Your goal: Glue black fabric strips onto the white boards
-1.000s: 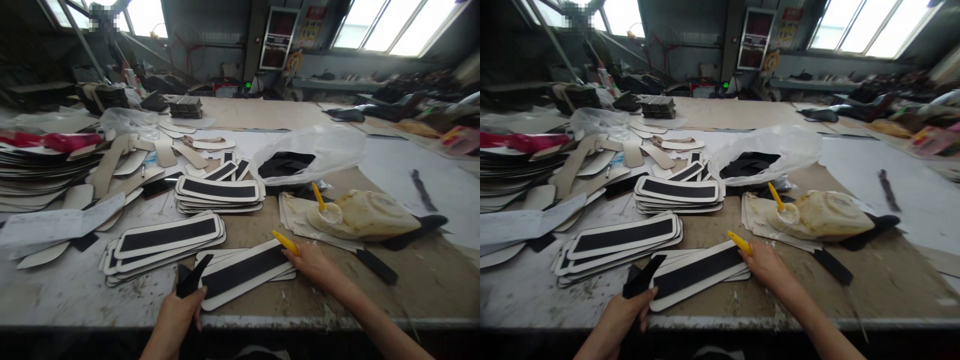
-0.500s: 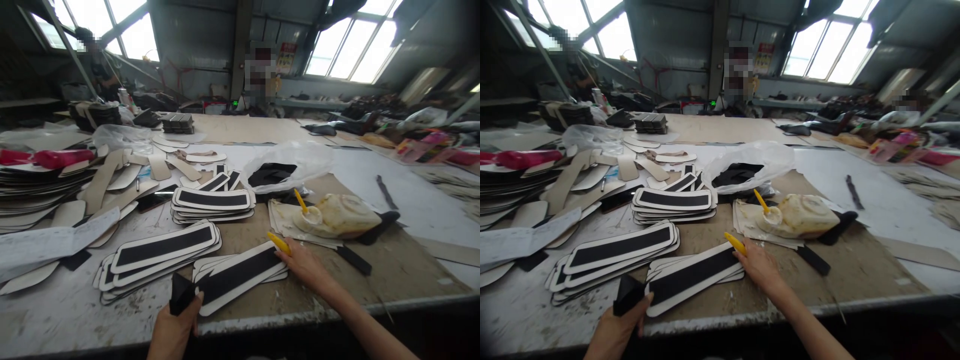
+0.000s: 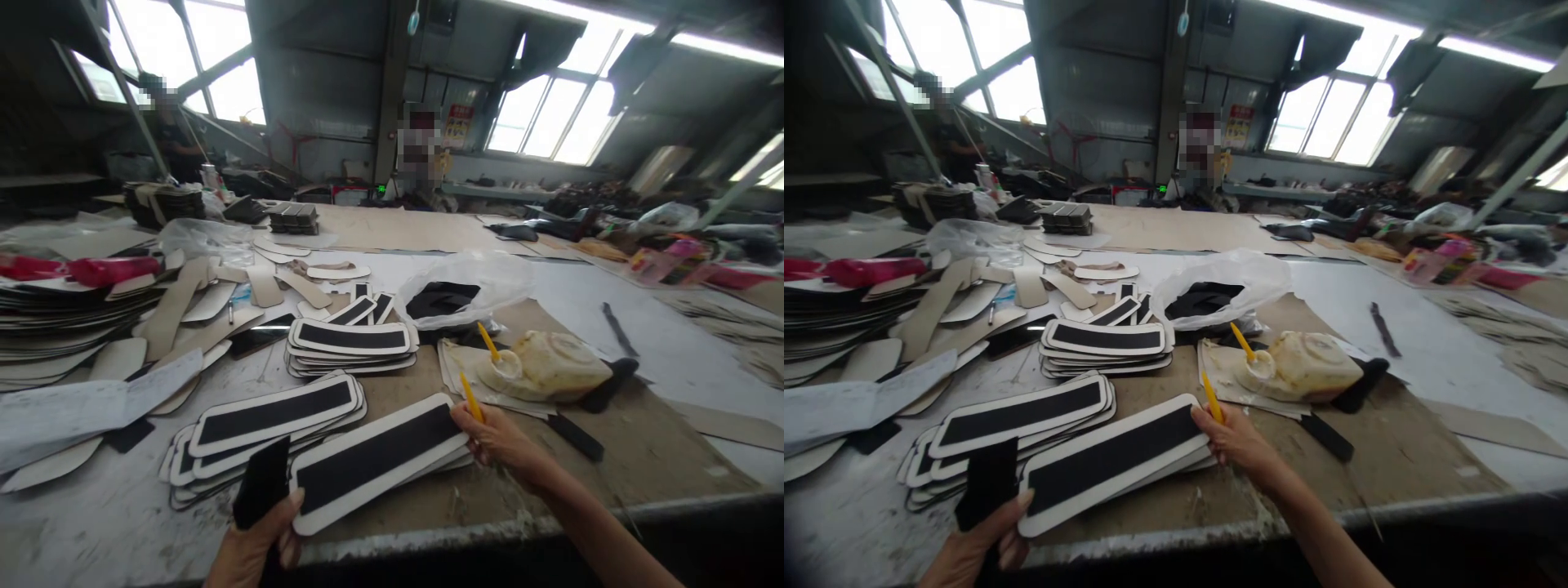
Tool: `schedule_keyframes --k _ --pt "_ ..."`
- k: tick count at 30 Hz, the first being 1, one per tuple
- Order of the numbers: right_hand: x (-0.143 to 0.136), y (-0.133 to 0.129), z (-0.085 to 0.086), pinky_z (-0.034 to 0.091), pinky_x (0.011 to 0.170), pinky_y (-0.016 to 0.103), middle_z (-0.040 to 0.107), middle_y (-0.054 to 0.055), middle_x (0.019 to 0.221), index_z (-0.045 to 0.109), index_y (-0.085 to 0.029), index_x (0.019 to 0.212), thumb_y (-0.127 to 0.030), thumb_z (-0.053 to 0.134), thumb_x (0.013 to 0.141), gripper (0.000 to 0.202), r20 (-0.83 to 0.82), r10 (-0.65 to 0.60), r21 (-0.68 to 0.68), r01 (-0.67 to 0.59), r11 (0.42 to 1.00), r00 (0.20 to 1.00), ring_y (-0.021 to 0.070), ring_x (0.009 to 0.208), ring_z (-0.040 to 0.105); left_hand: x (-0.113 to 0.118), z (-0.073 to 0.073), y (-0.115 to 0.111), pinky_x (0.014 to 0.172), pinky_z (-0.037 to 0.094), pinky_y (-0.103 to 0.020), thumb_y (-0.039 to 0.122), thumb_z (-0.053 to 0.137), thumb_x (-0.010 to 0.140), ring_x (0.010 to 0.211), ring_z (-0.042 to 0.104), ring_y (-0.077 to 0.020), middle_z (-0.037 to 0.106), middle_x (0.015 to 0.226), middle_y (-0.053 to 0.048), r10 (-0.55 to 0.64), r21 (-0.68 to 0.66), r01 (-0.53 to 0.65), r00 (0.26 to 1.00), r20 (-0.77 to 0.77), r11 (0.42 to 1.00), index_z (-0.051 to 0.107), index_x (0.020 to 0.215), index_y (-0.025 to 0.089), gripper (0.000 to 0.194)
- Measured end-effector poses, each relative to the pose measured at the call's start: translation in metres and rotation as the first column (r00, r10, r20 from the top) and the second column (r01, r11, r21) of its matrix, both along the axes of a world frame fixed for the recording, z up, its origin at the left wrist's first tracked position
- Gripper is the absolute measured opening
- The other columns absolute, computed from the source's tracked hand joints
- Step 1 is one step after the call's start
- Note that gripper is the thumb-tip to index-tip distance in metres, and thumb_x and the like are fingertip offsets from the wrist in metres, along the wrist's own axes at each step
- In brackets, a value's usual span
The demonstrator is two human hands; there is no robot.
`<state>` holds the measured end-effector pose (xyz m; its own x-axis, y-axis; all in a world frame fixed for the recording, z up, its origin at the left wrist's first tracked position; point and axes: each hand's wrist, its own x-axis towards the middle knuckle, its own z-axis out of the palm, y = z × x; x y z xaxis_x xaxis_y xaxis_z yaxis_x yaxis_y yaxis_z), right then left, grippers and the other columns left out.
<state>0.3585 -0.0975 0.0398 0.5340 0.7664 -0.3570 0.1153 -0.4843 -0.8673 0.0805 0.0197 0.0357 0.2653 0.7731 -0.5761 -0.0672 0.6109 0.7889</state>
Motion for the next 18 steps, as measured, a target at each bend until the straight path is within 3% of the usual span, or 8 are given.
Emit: schedule_keyframes --k 3,9,13,16,18 --pt "-0.014 0.002 0.012 0.023 0.037 0.017 0.033 -0.009 0.051 0.038 -0.020 0.068 -0.055 0.055 0.072 0.039 -0.065 -0.027 0.029 0.028 0.999 0.998 0.0051 0.041 0.032 -0.006 0.003 -0.002 0.037 0.028 -0.021 0.036 0.073 0.059 0.032 0.033 -0.0052 0.035 0.033 0.008 -0.001 -0.025 0.004 0.994 0.114 1.000 0.042 0.043 0.019 0.039" --pt "-0.030 0.003 0.018 0.028 0.040 0.020 0.034 -0.008 0.050 0.038 -0.021 0.064 -0.061 0.053 0.070 0.043 0.033 -0.041 0.006 0.040 0.999 0.999 0.0076 0.043 0.034 -0.018 -0.005 0.003 0.036 0.023 -0.019 0.039 0.063 0.069 0.035 0.024 -0.0032 0.030 0.040 0.010 0.147 -0.171 -0.082 0.898 0.416 0.982 0.043 0.050 0.018 0.034" --pt "-0.037 0.001 0.010 0.028 0.041 0.021 0.034 -0.008 0.048 0.039 -0.021 0.065 -0.061 0.054 0.069 0.043 0.047 -0.061 -0.024 0.062 0.998 0.997 0.0079 0.042 0.033 -0.021 -0.004 0.006 0.036 0.025 -0.017 0.038 0.066 0.069 0.037 0.028 -0.0026 0.037 0.045 0.009 0.140 -0.105 -0.114 0.948 0.285 0.988 0.051 0.063 0.017 0.027" --pt "-0.045 0.000 0.010 0.026 0.040 0.020 0.033 -0.008 0.050 0.039 -0.022 0.066 -0.062 0.052 0.069 0.043 -0.004 -0.085 -0.011 0.085 0.996 0.996 0.0072 0.042 0.033 -0.020 -0.003 0.005 0.035 0.025 -0.017 0.033 0.074 0.060 0.038 0.033 -0.0034 0.043 0.046 0.009 0.122 0.014 -0.124 0.986 0.114 0.992 0.053 0.064 0.016 0.028" --pt "-0.047 0.001 0.013 0.026 0.039 0.019 0.033 -0.008 0.052 0.039 -0.021 0.067 -0.064 0.048 0.071 0.044 -0.045 -0.079 0.004 0.079 0.997 0.996 0.0071 0.042 0.033 -0.020 -0.005 0.005 0.035 0.028 -0.017 0.034 0.078 0.053 0.039 0.037 -0.0052 0.046 0.045 0.008 0.157 0.012 -0.157 0.988 0.007 0.988 0.056 0.066 0.015 0.032"
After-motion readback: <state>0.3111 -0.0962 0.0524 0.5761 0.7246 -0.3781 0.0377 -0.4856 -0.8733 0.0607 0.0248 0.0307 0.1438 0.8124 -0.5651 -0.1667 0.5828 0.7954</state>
